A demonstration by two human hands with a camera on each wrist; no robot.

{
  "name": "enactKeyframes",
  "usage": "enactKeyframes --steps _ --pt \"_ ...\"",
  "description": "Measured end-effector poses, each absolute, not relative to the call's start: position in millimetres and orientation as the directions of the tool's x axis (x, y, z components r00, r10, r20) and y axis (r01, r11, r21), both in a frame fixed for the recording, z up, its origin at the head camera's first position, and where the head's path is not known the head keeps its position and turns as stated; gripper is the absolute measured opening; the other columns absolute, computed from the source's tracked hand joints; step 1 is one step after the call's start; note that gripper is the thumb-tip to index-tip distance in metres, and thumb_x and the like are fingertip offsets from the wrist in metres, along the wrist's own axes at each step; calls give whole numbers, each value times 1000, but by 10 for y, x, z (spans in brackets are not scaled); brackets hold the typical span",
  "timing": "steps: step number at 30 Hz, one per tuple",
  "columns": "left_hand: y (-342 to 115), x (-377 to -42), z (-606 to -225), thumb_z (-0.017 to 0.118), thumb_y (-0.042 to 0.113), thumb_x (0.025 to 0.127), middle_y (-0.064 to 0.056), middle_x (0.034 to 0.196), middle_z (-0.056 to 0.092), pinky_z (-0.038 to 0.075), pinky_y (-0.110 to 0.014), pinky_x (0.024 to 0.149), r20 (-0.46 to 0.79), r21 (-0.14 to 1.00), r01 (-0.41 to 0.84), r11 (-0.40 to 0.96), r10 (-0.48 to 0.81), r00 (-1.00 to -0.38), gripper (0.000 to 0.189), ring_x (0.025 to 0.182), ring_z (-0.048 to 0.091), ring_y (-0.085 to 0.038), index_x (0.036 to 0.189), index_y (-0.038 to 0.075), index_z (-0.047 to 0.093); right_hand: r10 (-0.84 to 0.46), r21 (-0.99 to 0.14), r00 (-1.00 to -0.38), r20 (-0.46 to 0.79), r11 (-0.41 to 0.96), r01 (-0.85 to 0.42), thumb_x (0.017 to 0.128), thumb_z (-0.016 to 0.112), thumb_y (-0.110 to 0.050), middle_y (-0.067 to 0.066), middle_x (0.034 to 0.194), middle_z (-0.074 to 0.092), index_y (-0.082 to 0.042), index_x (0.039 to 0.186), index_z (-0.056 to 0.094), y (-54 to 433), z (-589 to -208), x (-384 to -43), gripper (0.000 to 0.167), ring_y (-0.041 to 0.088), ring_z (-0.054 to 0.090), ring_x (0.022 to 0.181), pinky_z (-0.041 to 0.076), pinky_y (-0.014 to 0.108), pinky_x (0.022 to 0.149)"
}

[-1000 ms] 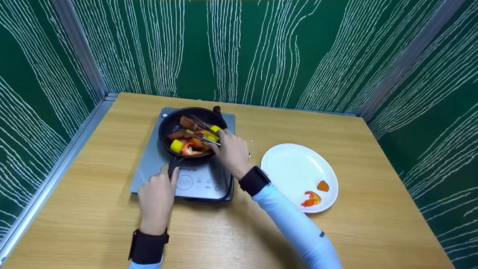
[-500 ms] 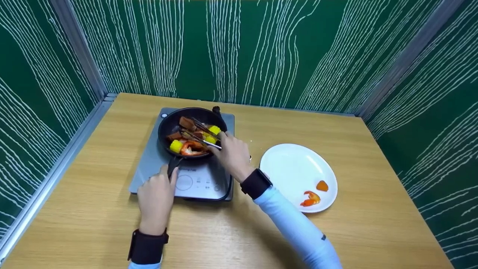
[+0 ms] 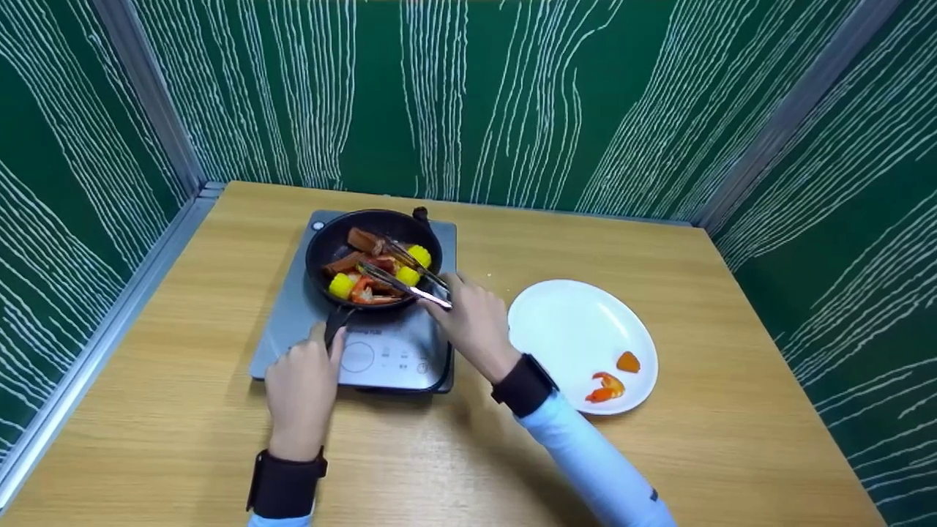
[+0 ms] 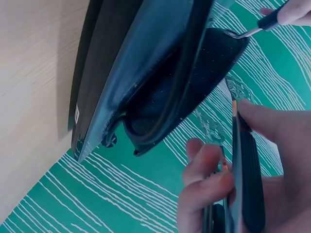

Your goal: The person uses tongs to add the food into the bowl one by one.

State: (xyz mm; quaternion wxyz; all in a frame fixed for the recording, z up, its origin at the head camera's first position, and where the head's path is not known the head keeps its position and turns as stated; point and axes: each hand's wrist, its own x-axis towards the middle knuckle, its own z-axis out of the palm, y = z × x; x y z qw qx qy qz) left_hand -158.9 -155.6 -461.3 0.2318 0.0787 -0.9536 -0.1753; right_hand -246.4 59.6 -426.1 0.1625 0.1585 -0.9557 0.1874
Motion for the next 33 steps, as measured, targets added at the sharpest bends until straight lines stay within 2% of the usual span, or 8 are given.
enactKeyframes --steps 5,10,14,18,22,28,31,33 --pt "-1562 -1587 -4612 63 34 102 -21 67 68 42 -43 42 419 384 -59 921 -231 -878 39 49 62 -36 115 -1 69 -236 -316 -886 399 872 -375 91 74 -48 6 92 69 -10 116 69 813 -4259 -2288 46 22 63 68 47 37 56" --pt "-1570 -1575 -4610 62 33 102 -20 67 68 42 -42 42 412 389 -61 919 -233 -881 38 50 63 -36 115 -2 69 -223 -316 -881 418 873 -371 88 79 -45 5 85 66 -9 112 70 1263 -4325 -2013 44 18 58 65 47 35 56" --pt "-1579 -1569 -4616 62 33 103 -19 65 67 42 -42 42 409 389 -62 919 -233 -882 37 49 62 -35 113 -2 68 -173 -334 -896 409 885 -324 86 81 -42 1 84 64 -11 112 70 1601 -4406 -1817 41 16 55 66 44 34 57" --pt "-1568 -1567 -4631 62 33 102 -22 67 68 44 -45 42 427 366 -68 928 -232 -874 38 50 64 -38 113 -3 69 -113 -324 -912 394 912 -252 85 83 -38 1 87 67 -13 113 71 1889 -4464 -1630 40 16 58 67 44 36 58" --pt "-1555 -1563 -4642 63 33 102 -22 67 69 45 -47 43 437 356 -72 932 -234 -868 39 52 65 -40 113 -3 69 -72 -293 -924 375 937 -192 84 84 -32 5 88 69 -9 112 70 2201 -4477 -1440 39 18 60 70 45 38 60" --pt "-1549 -1563 -4638 63 33 102 -19 63 66 42 -44 42 420 368 -68 927 -231 -878 36 51 64 -38 109 -2 69 87 -275 -983 163 961 40 91 76 -40 11 96 68 -2 122 65 2693 -4369 -1182 50 22 58 71 39 33 58" --pt "-1549 -1568 -4629 62 33 102 -19 63 65 42 -44 42 418 367 -67 928 -228 -879 36 51 64 -38 108 -2 68 167 -240 -985 34 959 154 93 72 -47 14 98 67 2 126 64 2912 -4313 -1137 59 23 56 72 36 31 58" --pt "-1550 -1570 -4623 63 33 102 -19 63 65 43 -44 42 423 367 -62 928 -226 -877 36 51 64 -38 108 -2 68 198 -216 -980 -30 956 200 93 70 -50 14 94 65 4 124 64 3027 -4291 -1139 62 23 55 72 35 31 58"
